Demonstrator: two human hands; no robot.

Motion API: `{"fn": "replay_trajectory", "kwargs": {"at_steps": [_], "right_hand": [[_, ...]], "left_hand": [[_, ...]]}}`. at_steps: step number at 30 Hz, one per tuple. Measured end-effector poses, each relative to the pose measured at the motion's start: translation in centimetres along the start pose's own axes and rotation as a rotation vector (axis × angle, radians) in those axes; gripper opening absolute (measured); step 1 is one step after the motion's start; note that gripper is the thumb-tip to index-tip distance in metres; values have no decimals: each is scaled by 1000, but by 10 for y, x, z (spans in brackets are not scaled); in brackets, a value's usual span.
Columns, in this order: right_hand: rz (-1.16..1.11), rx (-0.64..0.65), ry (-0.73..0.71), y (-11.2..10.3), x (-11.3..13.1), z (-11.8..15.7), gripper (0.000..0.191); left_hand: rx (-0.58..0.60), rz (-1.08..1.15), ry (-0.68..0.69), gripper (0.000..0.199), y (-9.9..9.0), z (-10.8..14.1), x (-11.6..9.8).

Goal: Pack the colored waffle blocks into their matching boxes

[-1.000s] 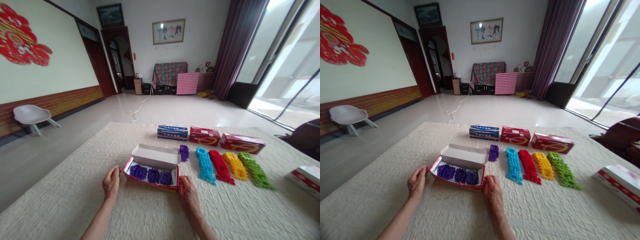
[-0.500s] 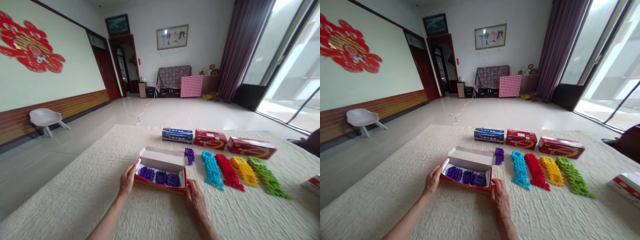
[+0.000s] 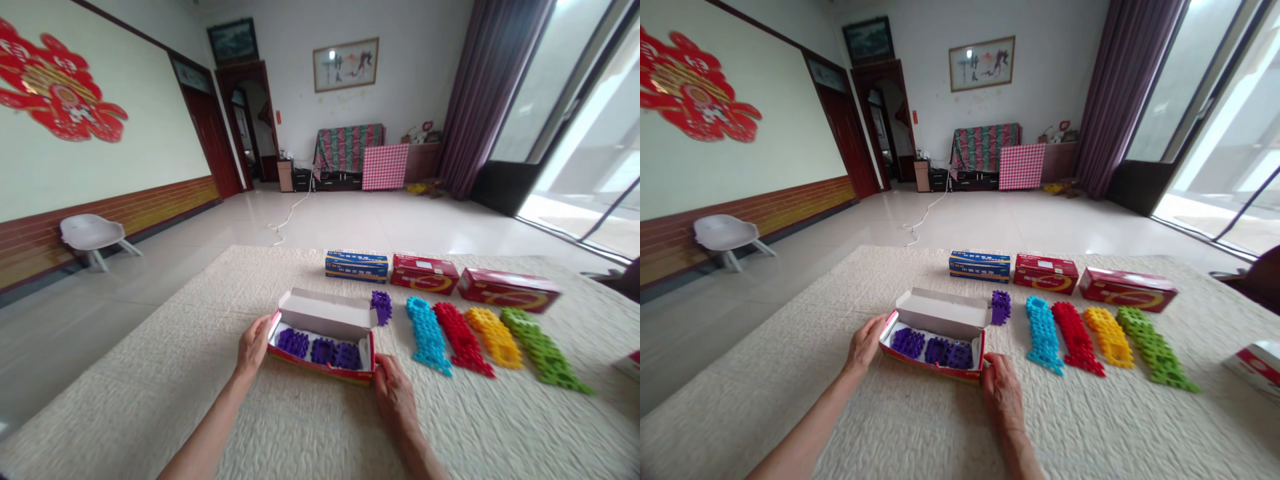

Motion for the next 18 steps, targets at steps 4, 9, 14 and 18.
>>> {"fn": "replay_trajectory", "kwargs": {"at_steps": [4,9,14,18], "right_hand": [[-8,-12,5,-2,1,0,27],[-10,-11,1,-1,1,-1,28],[-2,1,-7,0,0,-2,29],[3,8,-25,0,0,-1,30]], "left_hand": [[-150,-33,28,51,-18,48,26],[50,-84,298,32,-1,102,16],[298,-132,540,23,39,118,-10],[324,-179,626,27,58,120,-18]]}}
Point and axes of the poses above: each hand's wrist, its own z-axis away from the middle knuckle, its own y-axis out of the palm, x = y × z, the point moved 7 cm from there along -z, towards the middle knuckle, and after that the axes turned 10 degrees about z, right-handed, at the moved point
